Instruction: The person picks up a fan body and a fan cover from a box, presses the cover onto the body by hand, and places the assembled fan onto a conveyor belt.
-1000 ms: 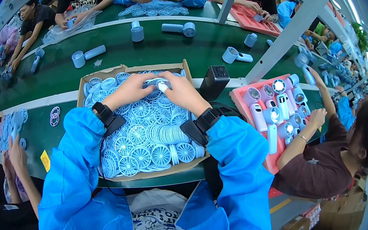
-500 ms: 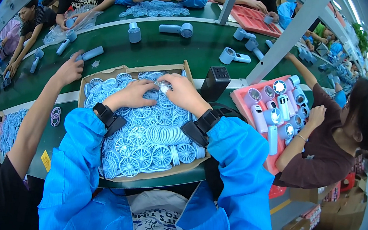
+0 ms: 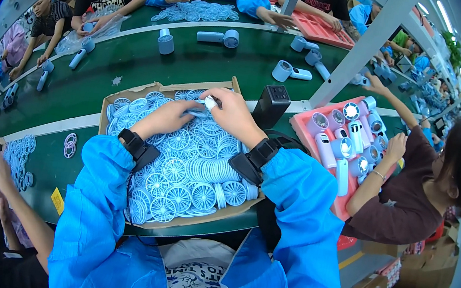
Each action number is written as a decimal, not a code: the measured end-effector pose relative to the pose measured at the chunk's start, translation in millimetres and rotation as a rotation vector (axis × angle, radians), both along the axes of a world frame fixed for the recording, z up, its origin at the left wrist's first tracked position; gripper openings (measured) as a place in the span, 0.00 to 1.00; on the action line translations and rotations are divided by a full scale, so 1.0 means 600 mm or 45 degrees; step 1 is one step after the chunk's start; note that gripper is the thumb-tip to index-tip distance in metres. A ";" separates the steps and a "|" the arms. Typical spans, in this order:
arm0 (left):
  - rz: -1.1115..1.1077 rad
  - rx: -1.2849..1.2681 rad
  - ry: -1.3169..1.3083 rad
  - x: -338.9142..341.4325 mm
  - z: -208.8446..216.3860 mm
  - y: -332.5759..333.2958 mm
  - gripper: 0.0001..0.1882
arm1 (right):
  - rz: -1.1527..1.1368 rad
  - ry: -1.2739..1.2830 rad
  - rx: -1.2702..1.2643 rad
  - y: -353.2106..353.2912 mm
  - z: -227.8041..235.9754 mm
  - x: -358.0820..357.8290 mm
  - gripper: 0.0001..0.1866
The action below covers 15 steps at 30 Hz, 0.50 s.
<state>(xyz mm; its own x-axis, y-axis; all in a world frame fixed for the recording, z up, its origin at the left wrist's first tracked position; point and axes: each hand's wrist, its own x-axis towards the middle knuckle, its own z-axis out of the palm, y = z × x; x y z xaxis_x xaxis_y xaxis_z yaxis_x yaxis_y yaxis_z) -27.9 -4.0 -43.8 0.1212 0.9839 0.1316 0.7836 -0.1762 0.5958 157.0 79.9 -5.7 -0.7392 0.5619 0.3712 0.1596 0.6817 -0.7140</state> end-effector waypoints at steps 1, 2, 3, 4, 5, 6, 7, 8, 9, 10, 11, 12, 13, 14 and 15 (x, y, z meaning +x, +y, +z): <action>0.063 0.068 -0.100 0.000 -0.003 0.000 0.19 | -0.008 0.001 -0.010 -0.002 0.001 0.001 0.11; 0.062 0.068 -0.100 -0.002 -0.005 -0.001 0.19 | -0.009 0.001 -0.011 -0.003 0.002 0.001 0.11; 0.125 0.087 -0.075 -0.006 -0.006 -0.001 0.18 | -0.015 -0.008 -0.030 -0.005 0.004 0.000 0.11; 0.188 0.106 -0.050 -0.009 -0.007 -0.002 0.17 | -0.022 -0.016 -0.049 -0.007 0.007 -0.001 0.11; 0.251 0.124 -0.024 -0.011 -0.005 -0.001 0.17 | -0.028 -0.024 -0.070 -0.007 0.007 -0.001 0.11; 0.250 0.123 -0.023 -0.013 -0.007 0.000 0.17 | -0.029 -0.023 -0.071 -0.006 0.006 0.000 0.11; 0.253 0.132 -0.031 -0.016 -0.011 0.002 0.16 | -0.026 -0.019 -0.074 -0.006 0.005 -0.001 0.11; 0.257 0.141 -0.039 -0.019 -0.015 0.003 0.16 | -0.023 -0.014 -0.077 -0.005 0.003 -0.001 0.11; 0.261 0.149 -0.048 -0.020 -0.018 0.003 0.16 | -0.018 -0.010 -0.080 -0.005 0.002 -0.001 0.11; 0.260 0.151 -0.047 -0.020 -0.016 0.003 0.16 | -0.020 -0.009 -0.078 -0.003 0.000 -0.001 0.11; 0.305 0.130 0.039 -0.019 -0.015 0.003 0.17 | -0.012 -0.004 -0.048 -0.002 -0.001 -0.001 0.11; 0.351 0.107 0.124 -0.019 -0.015 0.003 0.17 | -0.005 0.002 -0.019 -0.002 -0.002 -0.002 0.11; 0.396 0.084 0.210 -0.018 -0.014 0.002 0.18 | 0.002 0.008 0.010 -0.001 -0.004 -0.002 0.10; 0.394 0.084 0.211 -0.017 -0.015 0.002 0.18 | 0.000 0.009 0.009 0.001 -0.005 -0.001 0.10; 0.372 0.026 0.286 -0.011 -0.002 -0.003 0.19 | -0.003 -0.011 -0.029 -0.001 0.000 -0.001 0.10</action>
